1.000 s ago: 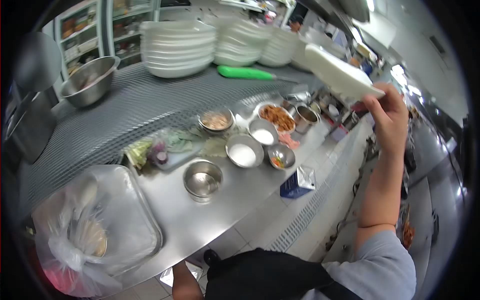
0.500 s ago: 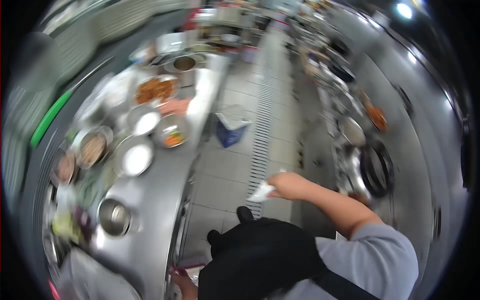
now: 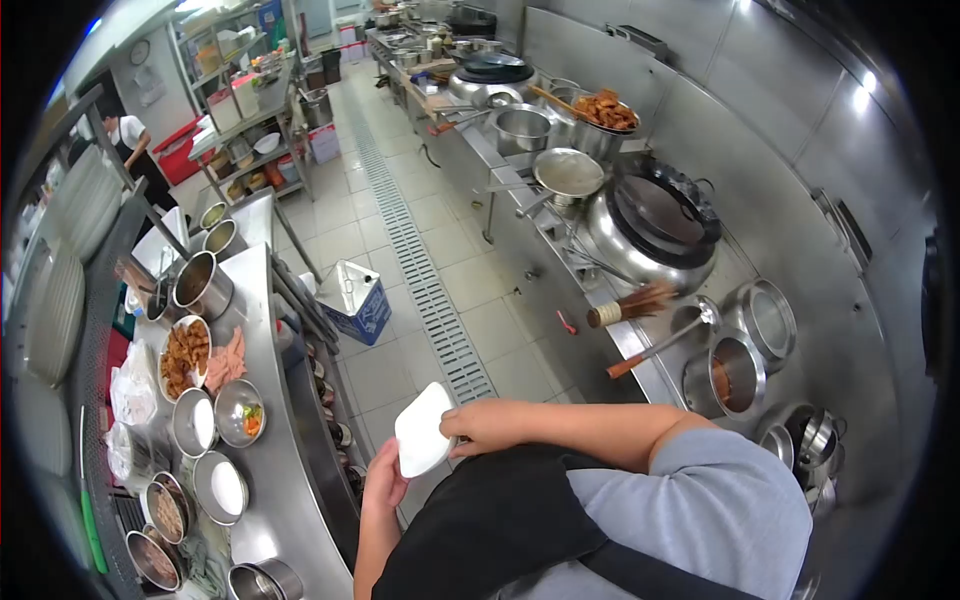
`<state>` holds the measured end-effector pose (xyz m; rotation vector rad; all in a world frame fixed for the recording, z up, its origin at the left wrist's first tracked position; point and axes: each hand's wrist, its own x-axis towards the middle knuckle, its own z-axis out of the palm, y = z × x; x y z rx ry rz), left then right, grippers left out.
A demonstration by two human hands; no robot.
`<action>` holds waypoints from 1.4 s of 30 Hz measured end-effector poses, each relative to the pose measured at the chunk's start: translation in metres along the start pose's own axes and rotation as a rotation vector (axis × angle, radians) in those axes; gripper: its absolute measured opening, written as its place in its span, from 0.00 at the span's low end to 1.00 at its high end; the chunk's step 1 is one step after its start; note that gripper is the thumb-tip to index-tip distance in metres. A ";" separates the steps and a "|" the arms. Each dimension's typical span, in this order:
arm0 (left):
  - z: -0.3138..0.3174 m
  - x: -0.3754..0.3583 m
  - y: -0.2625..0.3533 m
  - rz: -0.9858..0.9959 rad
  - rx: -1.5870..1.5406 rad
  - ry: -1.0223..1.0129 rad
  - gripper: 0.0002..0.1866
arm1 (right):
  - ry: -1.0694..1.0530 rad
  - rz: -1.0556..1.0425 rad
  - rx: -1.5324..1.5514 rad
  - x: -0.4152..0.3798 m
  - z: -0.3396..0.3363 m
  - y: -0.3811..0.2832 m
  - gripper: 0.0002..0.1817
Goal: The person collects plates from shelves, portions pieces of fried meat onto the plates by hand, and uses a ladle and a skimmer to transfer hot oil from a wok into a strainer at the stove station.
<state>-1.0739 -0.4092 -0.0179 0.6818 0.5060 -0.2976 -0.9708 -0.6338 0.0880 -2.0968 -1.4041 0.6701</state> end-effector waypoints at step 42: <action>-0.141 0.101 0.482 0.221 2.287 0.673 0.22 | -0.219 0.635 1.433 0.405 -0.131 0.144 0.21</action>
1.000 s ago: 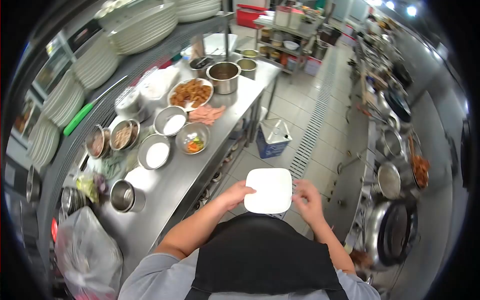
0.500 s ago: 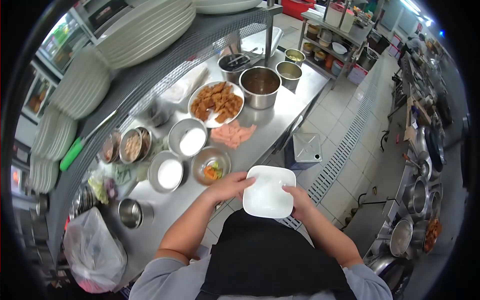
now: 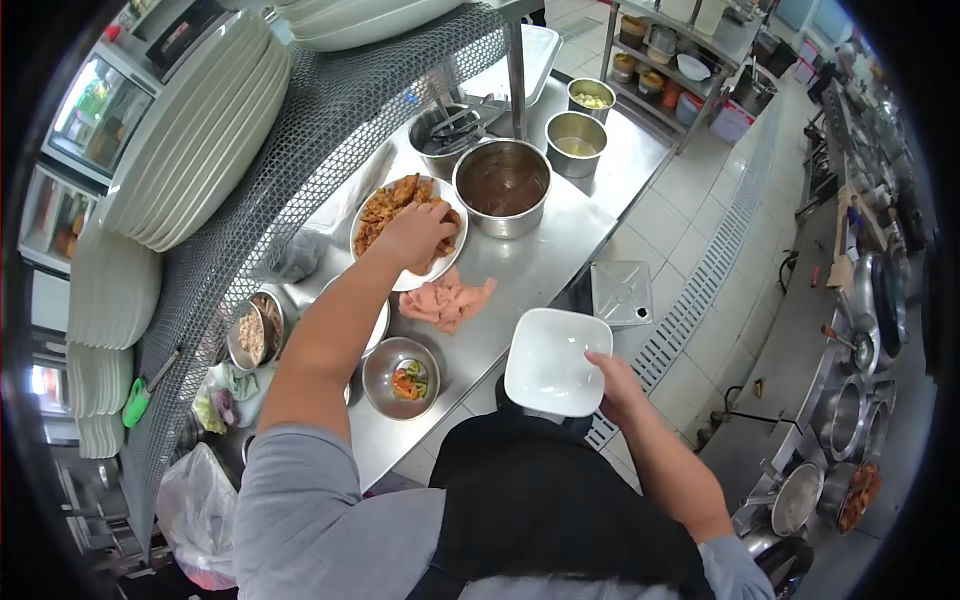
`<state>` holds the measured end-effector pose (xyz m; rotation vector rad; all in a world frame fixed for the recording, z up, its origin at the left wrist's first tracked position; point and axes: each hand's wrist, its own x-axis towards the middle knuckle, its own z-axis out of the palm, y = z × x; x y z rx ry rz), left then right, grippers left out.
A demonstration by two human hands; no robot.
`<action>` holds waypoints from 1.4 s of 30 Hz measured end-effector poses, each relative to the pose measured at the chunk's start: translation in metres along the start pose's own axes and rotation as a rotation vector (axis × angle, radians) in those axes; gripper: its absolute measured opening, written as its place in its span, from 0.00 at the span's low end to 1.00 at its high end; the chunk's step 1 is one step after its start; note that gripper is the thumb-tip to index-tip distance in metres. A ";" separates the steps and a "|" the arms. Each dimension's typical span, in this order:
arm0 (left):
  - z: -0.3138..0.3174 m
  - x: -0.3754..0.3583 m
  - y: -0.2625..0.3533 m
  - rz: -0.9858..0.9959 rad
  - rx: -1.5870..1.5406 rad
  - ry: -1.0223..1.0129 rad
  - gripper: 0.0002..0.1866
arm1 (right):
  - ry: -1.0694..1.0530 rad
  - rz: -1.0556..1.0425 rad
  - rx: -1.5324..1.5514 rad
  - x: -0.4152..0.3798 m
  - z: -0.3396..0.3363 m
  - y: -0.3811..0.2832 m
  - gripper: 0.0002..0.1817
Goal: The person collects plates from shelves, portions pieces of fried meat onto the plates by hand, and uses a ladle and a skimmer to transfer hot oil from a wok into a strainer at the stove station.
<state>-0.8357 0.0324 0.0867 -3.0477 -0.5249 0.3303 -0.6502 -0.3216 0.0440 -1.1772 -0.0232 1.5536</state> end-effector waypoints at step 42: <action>-0.037 -0.108 -0.022 -0.461 -0.781 0.594 0.15 | -0.207 -0.103 0.175 0.153 0.129 -0.003 0.32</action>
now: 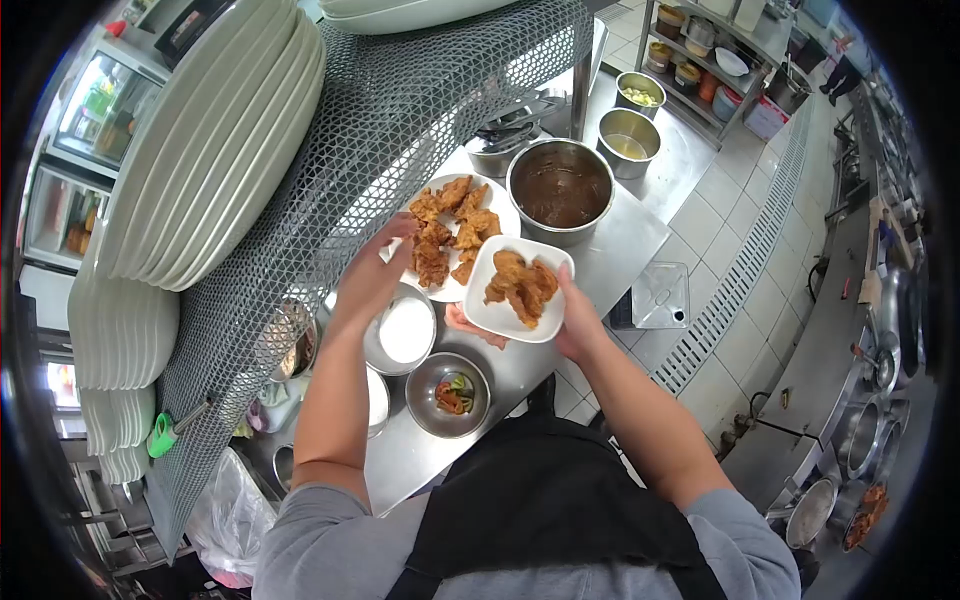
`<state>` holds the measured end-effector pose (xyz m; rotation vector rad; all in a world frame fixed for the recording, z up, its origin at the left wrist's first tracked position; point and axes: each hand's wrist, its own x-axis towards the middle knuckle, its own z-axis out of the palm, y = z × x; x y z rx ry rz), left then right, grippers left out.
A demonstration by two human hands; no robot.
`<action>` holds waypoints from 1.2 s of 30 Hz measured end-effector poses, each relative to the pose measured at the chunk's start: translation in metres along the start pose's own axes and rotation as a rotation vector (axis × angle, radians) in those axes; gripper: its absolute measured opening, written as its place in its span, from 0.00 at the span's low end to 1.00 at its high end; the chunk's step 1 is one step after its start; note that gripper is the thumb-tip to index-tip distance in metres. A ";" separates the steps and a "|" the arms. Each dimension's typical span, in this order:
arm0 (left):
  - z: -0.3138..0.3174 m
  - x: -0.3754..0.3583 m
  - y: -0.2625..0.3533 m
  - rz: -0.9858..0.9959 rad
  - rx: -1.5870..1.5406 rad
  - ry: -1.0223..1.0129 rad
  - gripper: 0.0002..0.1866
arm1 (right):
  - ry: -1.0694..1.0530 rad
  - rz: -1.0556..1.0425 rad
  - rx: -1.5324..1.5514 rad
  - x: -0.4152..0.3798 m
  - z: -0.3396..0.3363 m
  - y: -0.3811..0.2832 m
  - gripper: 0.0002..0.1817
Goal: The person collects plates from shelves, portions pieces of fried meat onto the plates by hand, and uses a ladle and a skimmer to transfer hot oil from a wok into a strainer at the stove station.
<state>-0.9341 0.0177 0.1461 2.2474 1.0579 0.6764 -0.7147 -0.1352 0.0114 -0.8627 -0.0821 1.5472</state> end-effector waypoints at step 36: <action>0.073 -0.038 0.059 0.128 -0.124 -0.075 0.08 | 0.148 -0.148 0.048 -0.058 -0.013 0.002 0.34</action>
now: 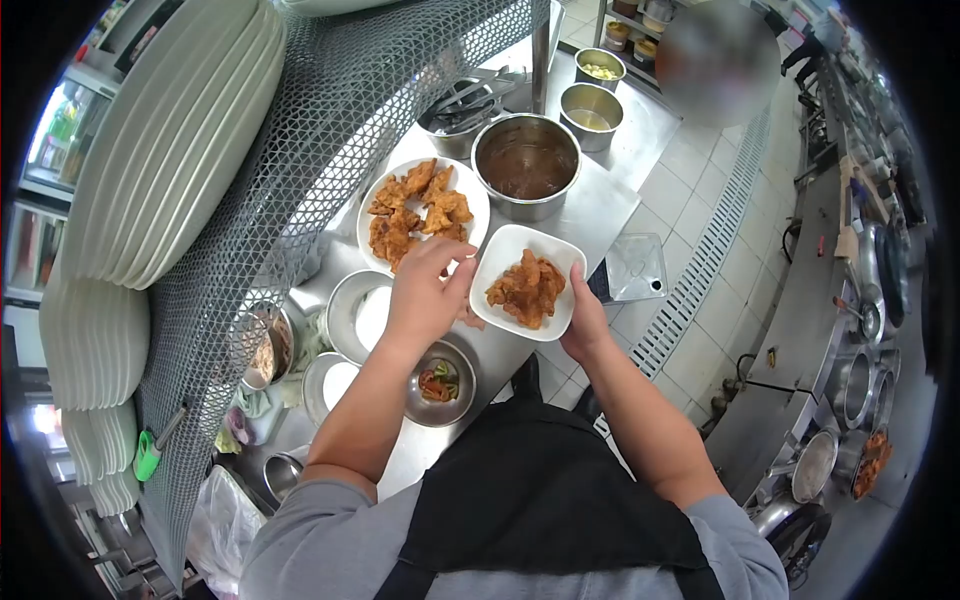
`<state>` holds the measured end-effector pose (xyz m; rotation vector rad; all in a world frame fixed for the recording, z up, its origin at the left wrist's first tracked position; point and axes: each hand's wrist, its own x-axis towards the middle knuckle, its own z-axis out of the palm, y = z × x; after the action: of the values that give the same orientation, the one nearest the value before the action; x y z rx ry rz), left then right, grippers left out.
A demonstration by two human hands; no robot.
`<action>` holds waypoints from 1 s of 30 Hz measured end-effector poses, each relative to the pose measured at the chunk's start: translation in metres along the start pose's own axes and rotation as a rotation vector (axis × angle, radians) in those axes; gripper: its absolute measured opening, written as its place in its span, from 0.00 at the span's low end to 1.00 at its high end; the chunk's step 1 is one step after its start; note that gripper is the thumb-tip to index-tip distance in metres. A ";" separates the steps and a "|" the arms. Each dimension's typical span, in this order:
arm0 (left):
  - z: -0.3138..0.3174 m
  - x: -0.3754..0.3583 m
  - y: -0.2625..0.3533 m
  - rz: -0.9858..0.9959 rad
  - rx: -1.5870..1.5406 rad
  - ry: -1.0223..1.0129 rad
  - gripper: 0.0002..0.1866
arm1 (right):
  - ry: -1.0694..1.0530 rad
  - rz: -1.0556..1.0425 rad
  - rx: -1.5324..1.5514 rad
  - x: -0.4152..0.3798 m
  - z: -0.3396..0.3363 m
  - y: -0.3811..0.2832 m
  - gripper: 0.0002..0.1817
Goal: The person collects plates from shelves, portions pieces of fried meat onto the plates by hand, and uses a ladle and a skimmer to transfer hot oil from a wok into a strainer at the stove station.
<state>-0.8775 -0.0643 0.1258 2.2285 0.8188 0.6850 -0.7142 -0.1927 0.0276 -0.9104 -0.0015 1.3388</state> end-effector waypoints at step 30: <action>-0.046 -0.012 -0.045 -0.239 0.089 -0.105 0.07 | 0.010 0.005 0.119 -0.019 -0.030 0.017 0.32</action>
<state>-0.9319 -0.0281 0.1201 2.1768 1.0581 0.4223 -0.7189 -0.2261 0.0078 -0.8174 0.0872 1.3247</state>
